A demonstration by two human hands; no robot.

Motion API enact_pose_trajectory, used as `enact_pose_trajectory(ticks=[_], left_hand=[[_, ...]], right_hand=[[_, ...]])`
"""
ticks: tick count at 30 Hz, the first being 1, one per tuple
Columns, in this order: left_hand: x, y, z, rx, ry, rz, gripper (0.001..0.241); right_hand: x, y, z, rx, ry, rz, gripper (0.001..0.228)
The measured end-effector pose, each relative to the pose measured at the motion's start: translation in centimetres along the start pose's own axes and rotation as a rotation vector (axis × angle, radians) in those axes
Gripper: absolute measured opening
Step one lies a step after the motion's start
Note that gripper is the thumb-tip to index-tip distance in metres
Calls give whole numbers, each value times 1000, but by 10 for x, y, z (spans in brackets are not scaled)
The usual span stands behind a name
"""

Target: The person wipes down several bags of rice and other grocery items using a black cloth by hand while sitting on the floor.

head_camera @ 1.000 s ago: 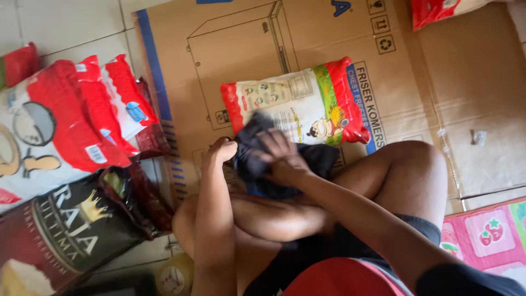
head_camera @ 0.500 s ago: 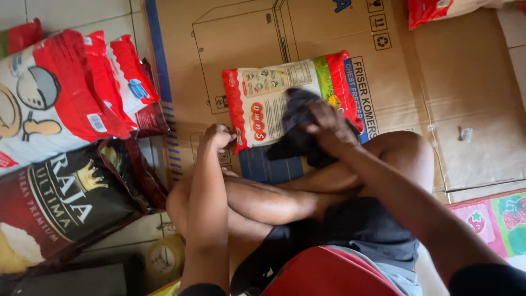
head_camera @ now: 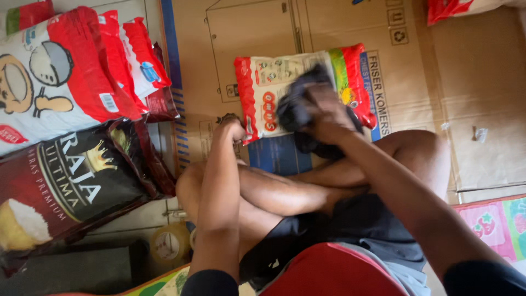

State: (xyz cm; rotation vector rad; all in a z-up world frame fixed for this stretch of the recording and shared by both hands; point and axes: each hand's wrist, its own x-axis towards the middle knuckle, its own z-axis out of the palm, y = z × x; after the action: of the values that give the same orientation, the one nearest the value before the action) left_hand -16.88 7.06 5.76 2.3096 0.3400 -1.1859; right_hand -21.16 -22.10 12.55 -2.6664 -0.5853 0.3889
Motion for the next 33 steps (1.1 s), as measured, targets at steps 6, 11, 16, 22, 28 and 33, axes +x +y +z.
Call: enact_pose_trajectory(ticks=[6,11,16,22,28,33], left_hand=[[20,-18,9,304,30,-52,59],[32,-36,18,325,120,-6,56],[19,-24,11,268,32,-46,48],[-2,-12,-3,266,-128,-62,43],[21,-19,11,188,-131,-196,24],[27,-27,15,105,-4,-180,24]], right_hand=[[56,-66,111,-289,154,-406,86],[55,-46,129,-384,234,-332,65],[4,38,94,-484,431,-278,42],[-73,166,33,363,442,300,33],[-77,171,51,-205,370,377,71],[-25,77,103,-226,376,-154,40]])
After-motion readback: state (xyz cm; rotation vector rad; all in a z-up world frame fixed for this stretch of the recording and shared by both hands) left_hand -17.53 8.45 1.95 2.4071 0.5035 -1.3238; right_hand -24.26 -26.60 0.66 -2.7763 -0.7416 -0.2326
